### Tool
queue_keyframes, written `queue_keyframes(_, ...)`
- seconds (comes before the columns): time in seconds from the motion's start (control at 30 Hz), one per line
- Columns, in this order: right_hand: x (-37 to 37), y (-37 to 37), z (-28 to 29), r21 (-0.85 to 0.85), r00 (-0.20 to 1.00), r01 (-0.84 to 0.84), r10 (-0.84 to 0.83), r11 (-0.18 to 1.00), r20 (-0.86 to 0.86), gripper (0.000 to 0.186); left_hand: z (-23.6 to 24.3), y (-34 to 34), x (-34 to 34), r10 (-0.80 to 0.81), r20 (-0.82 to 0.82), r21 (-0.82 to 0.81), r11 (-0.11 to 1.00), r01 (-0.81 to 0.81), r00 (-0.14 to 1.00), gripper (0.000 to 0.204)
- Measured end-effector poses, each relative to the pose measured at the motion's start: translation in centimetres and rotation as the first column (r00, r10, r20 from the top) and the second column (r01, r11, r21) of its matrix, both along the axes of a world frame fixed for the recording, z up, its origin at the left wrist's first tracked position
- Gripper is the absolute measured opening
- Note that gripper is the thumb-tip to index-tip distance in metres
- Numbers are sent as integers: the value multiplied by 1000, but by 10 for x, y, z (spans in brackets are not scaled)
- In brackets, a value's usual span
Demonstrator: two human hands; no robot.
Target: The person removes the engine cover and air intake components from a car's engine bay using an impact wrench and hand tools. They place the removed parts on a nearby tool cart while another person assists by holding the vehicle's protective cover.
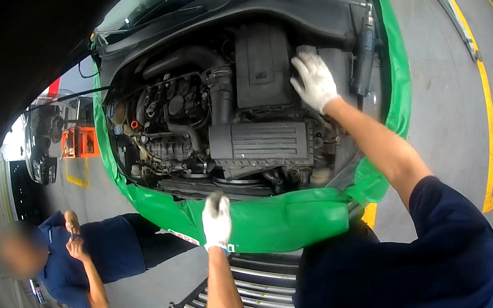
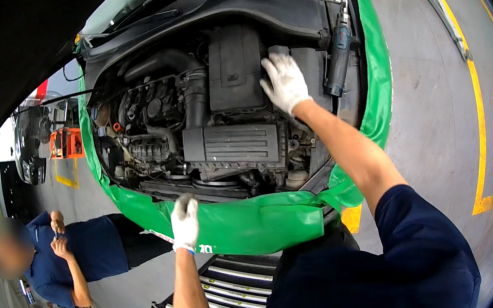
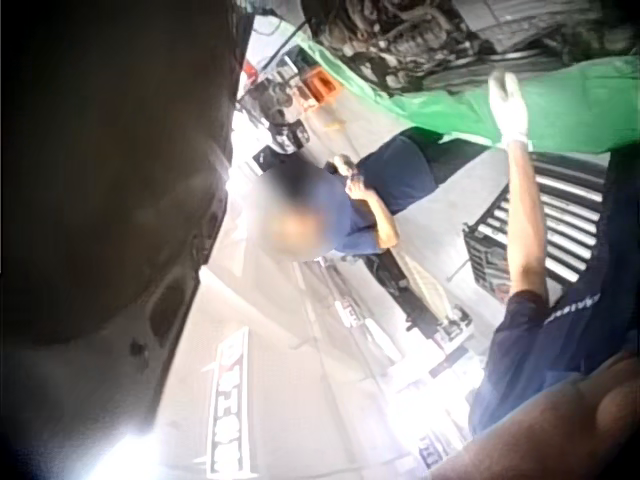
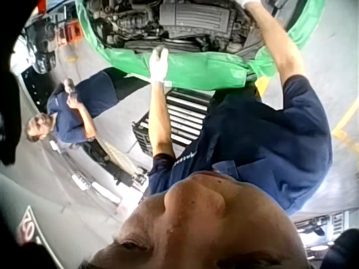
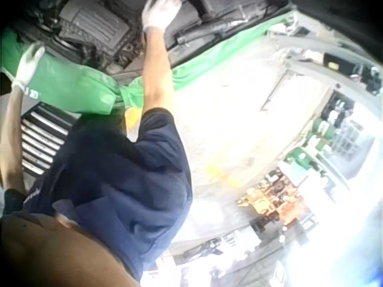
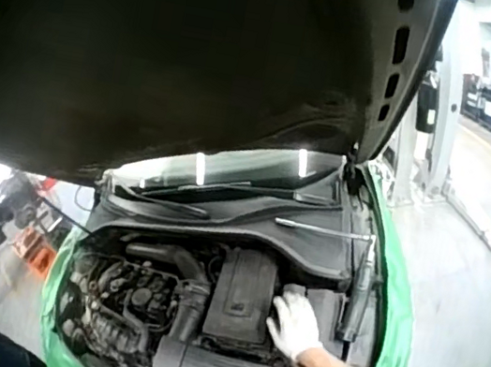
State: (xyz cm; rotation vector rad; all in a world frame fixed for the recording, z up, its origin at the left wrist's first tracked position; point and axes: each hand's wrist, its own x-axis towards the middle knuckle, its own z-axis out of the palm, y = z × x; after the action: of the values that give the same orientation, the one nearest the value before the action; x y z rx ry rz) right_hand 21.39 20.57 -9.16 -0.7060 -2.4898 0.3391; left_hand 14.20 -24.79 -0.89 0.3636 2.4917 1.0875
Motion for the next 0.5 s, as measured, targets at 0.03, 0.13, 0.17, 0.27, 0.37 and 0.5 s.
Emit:
queue_keyframes(0.03, -12, 21, -3, 25, 994, 61, -63, 998, 93, 59, 7, 31, -25, -64, -26, 16, 998, 65, 998, 30)
queue_keyframes(0.13, -30, 43, -22, 96, 980, 141, -153, 985, 124, 61, 1, 95, -104, -156, -120, -49, 987, 151, 980, 35)
queue_keyframes(0.17, -28, 44, -21, 83, 981, 148, -157, 985, 115, 60, 3, 125, -125, -145, -86, -98, 986, 136, 986, 35)
queue_keyframes(0.27, -33, 40, -19, 44, 990, 132, -134, 990, 52, 57, -31, 174, -200, -97, -86, -69, 993, 91, 992, 44)
queue_keyframes(0.37, -36, 35, -17, 27, 990, 122, -124, 992, 62, 54, -55, 227, -242, -39, -148, -8, 999, 38, 988, 51)
queue_keyframes(0.5, -34, 42, -16, 19, 987, 141, -142, 990, 68, 52, -97, 280, -280, -42, -24, 158, 986, 45, 999, 49)
